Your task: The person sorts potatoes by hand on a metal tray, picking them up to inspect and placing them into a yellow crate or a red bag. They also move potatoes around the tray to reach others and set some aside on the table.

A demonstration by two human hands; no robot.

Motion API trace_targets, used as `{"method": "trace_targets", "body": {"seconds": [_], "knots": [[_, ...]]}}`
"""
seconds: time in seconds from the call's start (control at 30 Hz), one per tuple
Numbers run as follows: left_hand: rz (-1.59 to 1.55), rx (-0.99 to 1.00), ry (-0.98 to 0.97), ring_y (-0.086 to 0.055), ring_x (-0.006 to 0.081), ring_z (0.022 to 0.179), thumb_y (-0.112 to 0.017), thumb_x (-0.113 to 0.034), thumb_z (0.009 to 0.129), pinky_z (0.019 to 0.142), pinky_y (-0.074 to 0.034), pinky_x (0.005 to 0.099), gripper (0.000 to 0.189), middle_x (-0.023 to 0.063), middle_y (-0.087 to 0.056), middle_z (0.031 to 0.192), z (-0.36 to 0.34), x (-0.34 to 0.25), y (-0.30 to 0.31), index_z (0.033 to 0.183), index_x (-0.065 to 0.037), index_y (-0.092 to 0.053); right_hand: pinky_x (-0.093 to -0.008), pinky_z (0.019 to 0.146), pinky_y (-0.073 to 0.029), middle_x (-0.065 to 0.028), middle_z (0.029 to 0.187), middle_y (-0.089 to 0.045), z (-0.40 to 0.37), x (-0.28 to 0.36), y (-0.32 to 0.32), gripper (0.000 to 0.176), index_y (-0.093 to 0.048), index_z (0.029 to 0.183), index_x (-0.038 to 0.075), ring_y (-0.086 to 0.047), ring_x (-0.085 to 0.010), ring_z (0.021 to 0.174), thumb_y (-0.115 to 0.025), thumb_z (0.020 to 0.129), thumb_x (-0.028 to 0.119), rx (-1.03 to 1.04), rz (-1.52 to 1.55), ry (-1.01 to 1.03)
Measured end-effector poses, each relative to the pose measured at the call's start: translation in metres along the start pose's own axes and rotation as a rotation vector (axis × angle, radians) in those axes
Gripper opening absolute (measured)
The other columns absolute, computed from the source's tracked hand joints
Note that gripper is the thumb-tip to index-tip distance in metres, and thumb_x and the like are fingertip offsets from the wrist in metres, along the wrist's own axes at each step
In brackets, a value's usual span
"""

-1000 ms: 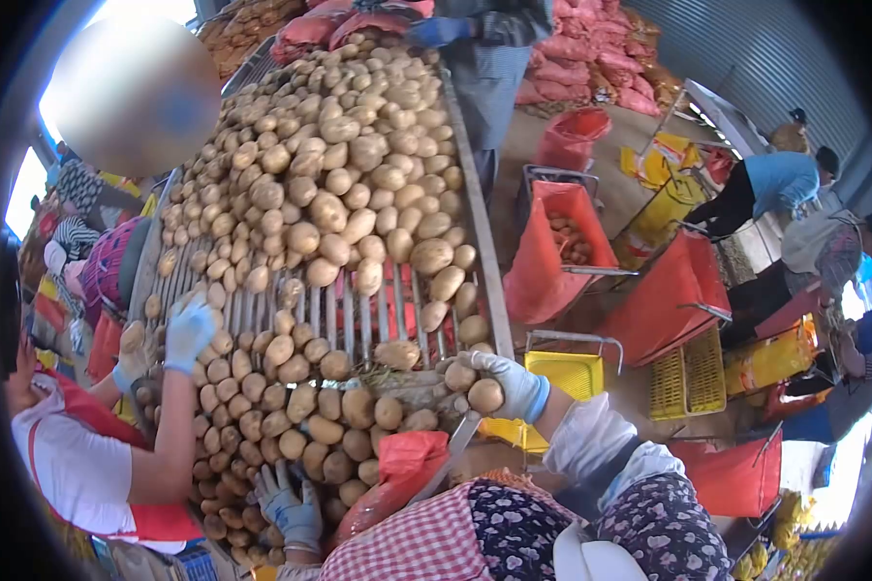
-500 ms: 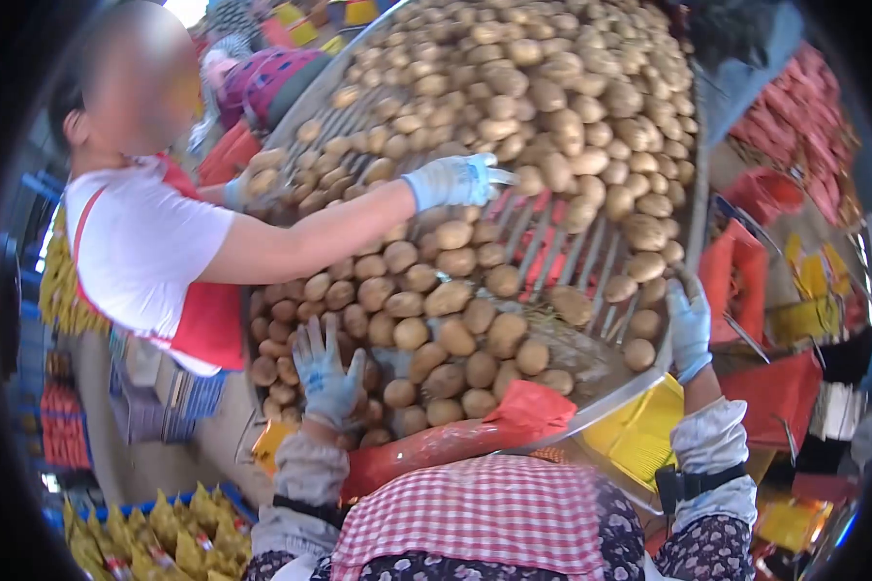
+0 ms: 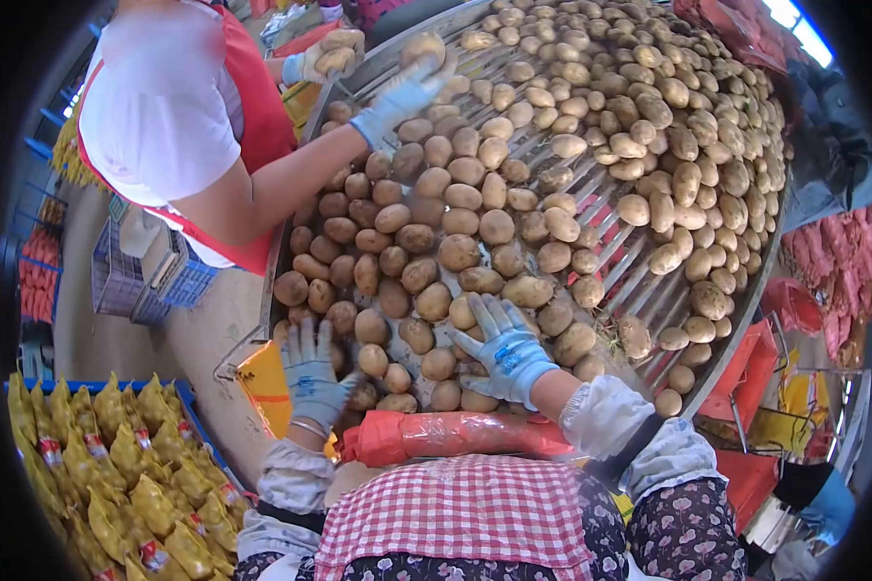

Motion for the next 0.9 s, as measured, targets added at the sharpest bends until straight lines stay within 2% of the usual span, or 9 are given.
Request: {"method": "trace_targets", "body": {"seconds": [0.1,0.17,0.23,0.3,0.47,0.57,0.7,0.83,0.9], "knots": [[0.08,0.126,0.096,-0.023,0.0389,0.141,-0.071,-0.041,0.075,0.115,-0.015,0.0542,0.085,0.016,-0.028,0.153,-0.015,0.045,-0.014,0.146,-0.012,-0.036,-0.0531,0.116,-0.016,-0.0197,0.155,-0.02,0.025,0.026,-0.005,0.074,-0.043,0.143,0.021,-0.016,-0.0431,0.143,-0.068,0.079,0.048,0.045,-0.064,0.09],[-0.11,-0.021,0.057,-0.024,0.0386,0.141,-0.07,-0.039,0.074,0.115,-0.016,0.0537,0.085,0.017,-0.027,0.153,-0.02,0.051,-0.021,0.147,-0.011,-0.035,-0.0532,0.115,-0.02,-0.0209,0.153,-0.023,0.032,0.037,0.0,0.074,-0.044,0.142,0.021,-0.022,-0.0441,0.141,-0.071,0.077,0.043,-0.013,0.053,0.124],[-0.327,-0.097,0.05,-0.023,0.0404,0.141,-0.068,-0.039,0.077,0.115,-0.016,0.0537,0.082,0.018,-0.03,0.152,-0.012,0.018,0.004,0.147,-0.011,-0.035,-0.0554,0.112,-0.023,-0.0209,0.152,-0.027,0.026,0.025,0.01,0.072,-0.045,0.14,0.021,-0.026,-0.045,0.138,-0.069,0.078,0.045,-0.146,0.123,0.135],[-0.348,-0.17,-0.064,-0.025,0.0413,0.14,-0.063,-0.035,0.082,0.115,-0.016,0.0541,0.075,0.0196,-0.035,0.148,-0.01,-0.019,0.023,0.146,-0.007,-0.035,-0.0579,0.11,-0.024,-0.0196,0.152,-0.028,0.008,0.0,0.032,0.07,-0.046,0.139,0.02,-0.028,-0.0459,0.136,-0.068,0.078,0.046,-0.314,0.142,-0.075],[0.147,-0.149,0.031,-0.03,0.0433,0.136,-0.063,-0.045,0.081,0.112,-0.021,0.0549,0.068,0.0199,-0.043,0.141,-0.012,0.026,-0.004,0.136,-0.008,-0.048,-0.0572,0.113,-0.022,-0.022,0.152,-0.026,-0.007,0.007,-0.007,0.072,-0.042,0.144,0.024,-0.019,-0.0473,0.141,-0.064,0.08,0.049,0.04,-0.081,0.012],[-0.215,-0.173,-0.121,-0.03,0.0437,0.136,-0.063,-0.046,0.08,0.112,-0.022,0.055,0.068,0.0195,-0.041,0.142,0.003,-0.022,0.046,0.135,-0.009,-0.048,-0.0571,0.111,-0.024,-0.0228,0.152,-0.027,0.009,0.022,-0.005,0.068,-0.045,0.141,0.025,-0.023,-0.0483,0.139,-0.065,0.08,0.049,0.044,-0.031,-0.078],[-0.177,-0.048,-0.316,-0.027,0.0447,0.136,-0.067,-0.052,0.075,0.112,-0.022,0.0553,0.079,0.0202,-0.034,0.146,0.01,-0.066,0.005,0.14,-0.015,-0.045,-0.0549,0.111,-0.027,-0.0253,0.153,-0.023,0.014,0.036,0.003,0.069,-0.045,0.141,0.026,-0.023,-0.0481,0.139,-0.066,0.079,0.05,-0.027,0.059,0.122],[-0.073,0.028,-0.272,-0.034,0.0414,0.134,-0.067,-0.042,0.078,0.112,-0.023,0.0547,0.067,0.0198,-0.038,0.145,-0.016,-0.035,-0.002,0.139,-0.021,-0.048,-0.0556,0.112,-0.024,-0.0234,0.151,-0.026,0.0,0.008,0.008,0.065,-0.046,0.139,0.028,-0.025,-0.0477,0.138,-0.065,0.081,0.048,0.176,0.008,0.0],[-0.118,0.046,-0.225,-0.039,0.0393,0.13,-0.066,-0.034,0.081,0.109,-0.028,0.0526,0.058,0.0216,-0.043,0.141,-0.028,-0.03,0.016,0.136,-0.021,-0.052,-0.0577,0.112,-0.023,-0.0233,0.15,-0.028,0.001,0.009,-0.001,0.062,-0.048,0.137,0.028,-0.026,-0.0471,0.138,-0.065,0.08,0.046,0.103,0.002,0.056]]}}
Point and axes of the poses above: each hand's wrist, its own z-axis towards the middle knuckle, its own y-axis out of the back of the hand, x = y × z, the point moved 9 cm from there along z, towards the middle knuckle
